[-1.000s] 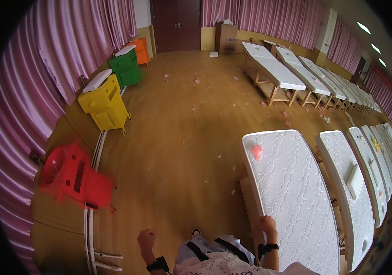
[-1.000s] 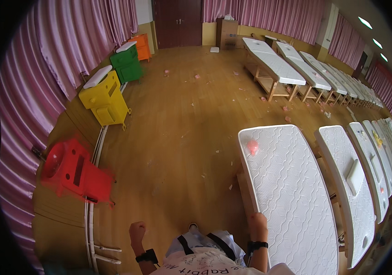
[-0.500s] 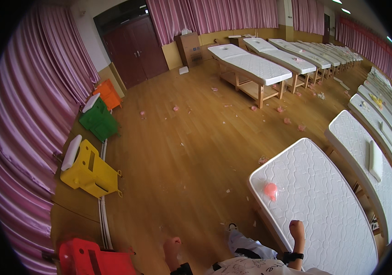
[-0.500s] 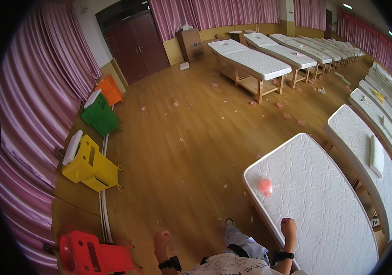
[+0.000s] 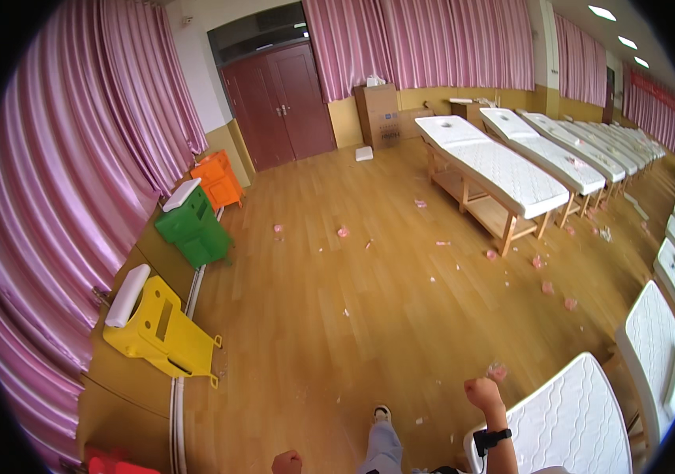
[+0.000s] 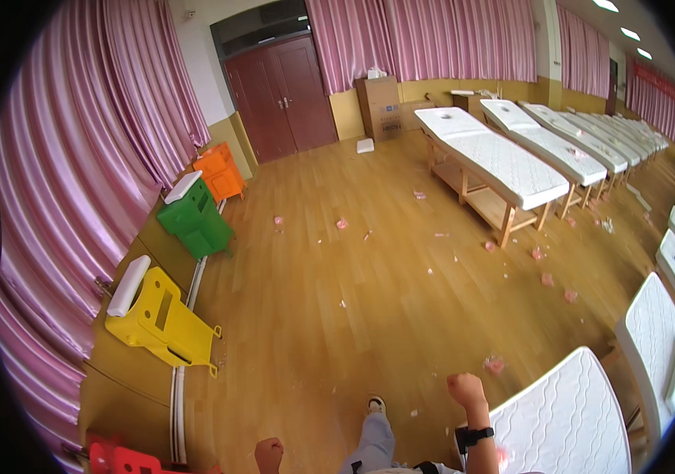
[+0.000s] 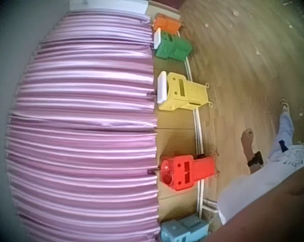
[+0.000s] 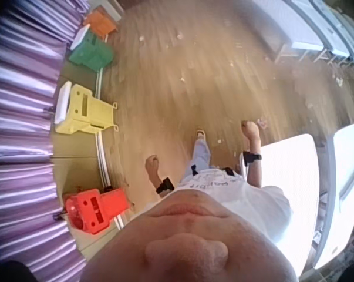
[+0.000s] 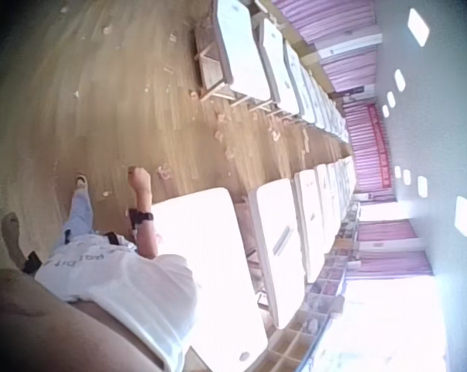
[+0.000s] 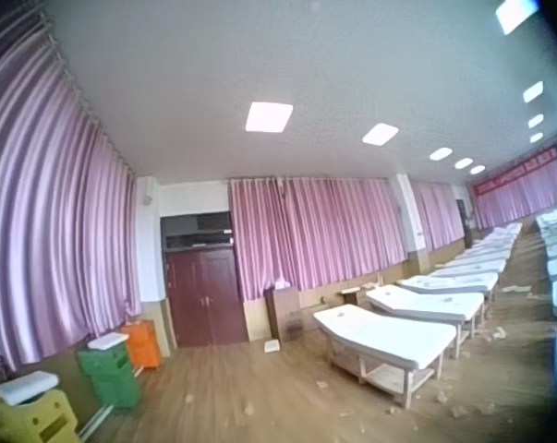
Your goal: The person pushes and aligns several massage beds in a large room, then places a pillow on one of the beds.
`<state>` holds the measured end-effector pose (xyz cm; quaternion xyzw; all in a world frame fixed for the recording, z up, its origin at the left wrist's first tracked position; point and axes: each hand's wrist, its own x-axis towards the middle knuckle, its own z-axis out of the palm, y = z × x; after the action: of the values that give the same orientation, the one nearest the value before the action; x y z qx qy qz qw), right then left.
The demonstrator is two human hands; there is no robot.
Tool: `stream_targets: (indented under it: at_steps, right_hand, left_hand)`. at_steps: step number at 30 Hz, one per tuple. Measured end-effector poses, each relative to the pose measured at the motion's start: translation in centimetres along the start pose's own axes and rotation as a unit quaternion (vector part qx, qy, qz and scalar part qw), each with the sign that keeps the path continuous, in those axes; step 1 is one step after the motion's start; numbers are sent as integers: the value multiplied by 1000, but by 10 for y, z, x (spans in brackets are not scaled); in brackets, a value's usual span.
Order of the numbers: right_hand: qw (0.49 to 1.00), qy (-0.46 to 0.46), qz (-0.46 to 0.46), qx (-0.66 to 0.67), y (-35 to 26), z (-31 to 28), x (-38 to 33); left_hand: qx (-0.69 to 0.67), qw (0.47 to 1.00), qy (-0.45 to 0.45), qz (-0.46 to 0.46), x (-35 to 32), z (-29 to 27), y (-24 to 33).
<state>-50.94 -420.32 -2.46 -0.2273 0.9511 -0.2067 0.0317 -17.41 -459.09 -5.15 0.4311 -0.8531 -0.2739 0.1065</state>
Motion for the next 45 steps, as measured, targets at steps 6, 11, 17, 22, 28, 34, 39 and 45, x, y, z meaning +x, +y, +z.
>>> stream_targets:
  at_steps: [6, 11, 17, 22, 28, 34, 39, 45]
  right_hand:
    - [985, -75, 93, -121, 39, -11, 117]
    - [983, 8, 175, -47, 58, -43, 208]
    - [956, 11, 280, -85, 127, -29, 279]
    - [940, -4, 326, -97, 176, -13, 375]
    - [967, 28, 246, -63, 206, -65, 608]
    - [983, 28, 179, -43, 223, -95, 818]
    - [973, -11, 225, -52, 262, -93, 940]
    - [945, 61, 320, -30, 323, -130, 1047]
  left_hand:
    - [-7, 999, 27, 36, 162, 53, 85]
    - [55, 984, -40, 163, 324, 63, 210]
    - [49, 948, -24, 314, 481, 115, 345]
    - [84, 960, -64, 260, 573, 190, 399]
    - [12, 975, -127, 182, 667, 220, 523]
    - [51, 989, -64, 122, 779, 279, 535]
    - [84, 989, -53, 108, 877, 355, 586]
    - [118, 968, -73, 208, 1031, 402, 725]
